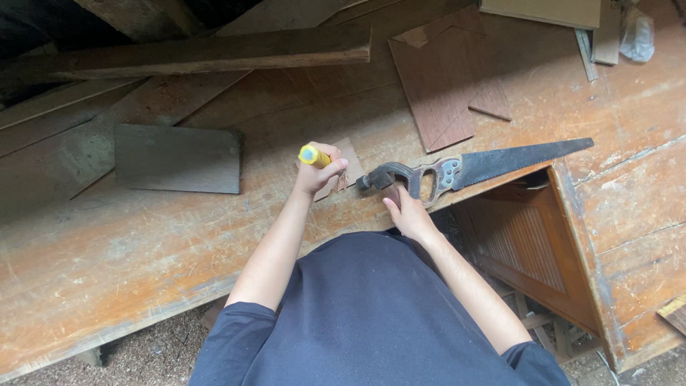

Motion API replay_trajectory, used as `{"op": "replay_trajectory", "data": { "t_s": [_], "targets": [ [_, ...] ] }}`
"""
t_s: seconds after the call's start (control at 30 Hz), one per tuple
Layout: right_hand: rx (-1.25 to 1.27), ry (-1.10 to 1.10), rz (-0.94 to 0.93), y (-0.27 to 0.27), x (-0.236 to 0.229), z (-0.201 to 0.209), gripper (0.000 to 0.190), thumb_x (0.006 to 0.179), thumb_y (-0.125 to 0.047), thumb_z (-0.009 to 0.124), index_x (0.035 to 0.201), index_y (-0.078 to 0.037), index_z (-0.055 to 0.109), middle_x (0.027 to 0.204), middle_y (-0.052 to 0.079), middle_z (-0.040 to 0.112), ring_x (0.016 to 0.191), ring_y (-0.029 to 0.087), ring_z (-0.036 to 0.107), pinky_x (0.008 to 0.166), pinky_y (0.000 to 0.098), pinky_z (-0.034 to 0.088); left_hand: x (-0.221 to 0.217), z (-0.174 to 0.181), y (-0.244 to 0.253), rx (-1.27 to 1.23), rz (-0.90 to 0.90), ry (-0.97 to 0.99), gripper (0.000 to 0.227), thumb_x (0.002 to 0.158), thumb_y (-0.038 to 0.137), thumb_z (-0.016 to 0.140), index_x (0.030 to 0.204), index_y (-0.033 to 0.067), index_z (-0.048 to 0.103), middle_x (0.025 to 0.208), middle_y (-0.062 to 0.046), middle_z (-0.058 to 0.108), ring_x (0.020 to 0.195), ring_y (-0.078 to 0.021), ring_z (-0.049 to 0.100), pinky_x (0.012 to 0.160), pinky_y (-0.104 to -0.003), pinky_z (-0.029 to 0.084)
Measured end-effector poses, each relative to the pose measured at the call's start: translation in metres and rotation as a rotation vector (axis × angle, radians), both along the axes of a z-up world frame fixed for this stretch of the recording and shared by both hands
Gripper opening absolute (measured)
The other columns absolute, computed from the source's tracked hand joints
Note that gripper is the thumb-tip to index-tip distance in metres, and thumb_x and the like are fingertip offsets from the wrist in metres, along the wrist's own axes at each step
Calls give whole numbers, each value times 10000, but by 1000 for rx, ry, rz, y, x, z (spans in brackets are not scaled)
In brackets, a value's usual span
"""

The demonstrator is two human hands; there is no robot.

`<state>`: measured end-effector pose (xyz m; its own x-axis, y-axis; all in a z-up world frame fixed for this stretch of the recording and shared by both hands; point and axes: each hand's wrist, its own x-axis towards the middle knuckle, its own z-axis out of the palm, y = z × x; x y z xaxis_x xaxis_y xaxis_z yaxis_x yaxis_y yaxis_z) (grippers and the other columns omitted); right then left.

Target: The person repeatedly strikes a yellow-handled chisel with a claw hammer on a small wooden piece placed on a workbench. The person holds the chisel steady with the left hand and swings the hammer with the right hand throughout the clip.

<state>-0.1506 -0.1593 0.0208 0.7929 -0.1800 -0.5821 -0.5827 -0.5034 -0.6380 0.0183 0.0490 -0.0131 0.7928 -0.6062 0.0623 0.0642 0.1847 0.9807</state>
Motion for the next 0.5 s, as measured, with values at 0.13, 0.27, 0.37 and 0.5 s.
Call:
{"op": "replay_trajectory", "data": {
  "t_s": [0.13,0.27,0.37,0.5],
  "targets": [
    [-37,-44,23,-4,-7,-26,430,1021,-335,555,1303,-14,516,829,241,730,594,307,719,598,414,590,-12,11,-5,99,9,-35,284,849,109,748,615,34,606,561,-11,609,491,-107,552,492,-289,421],
    [-201,-281,122,-6,-12,-38,352,1056,-325,619,1204,-8,581,846,237,732,754,343,706,699,434,559,-15,17,-19,170,-4,-320,258,836,138,758,632,60,621,578,-49,586,504,-146,553,513,-304,431],
    [-86,-48,1,2,-10,-23,345,1023,-325,609,1206,-32,598,768,190,725,644,268,697,628,378,552,-17,19,-25,163,-2,-370,293,836,156,777,633,53,592,575,-82,538,497,-184,517,511,-326,400],
    [-11,31,-140,8,5,26,298,993,-256,625,1210,-54,658,696,102,705,561,147,657,552,293,513,-18,17,-31,144,19,-350,296,828,165,777,629,54,588,562,-86,533,490,-183,512,508,-333,393]
  ]
}}
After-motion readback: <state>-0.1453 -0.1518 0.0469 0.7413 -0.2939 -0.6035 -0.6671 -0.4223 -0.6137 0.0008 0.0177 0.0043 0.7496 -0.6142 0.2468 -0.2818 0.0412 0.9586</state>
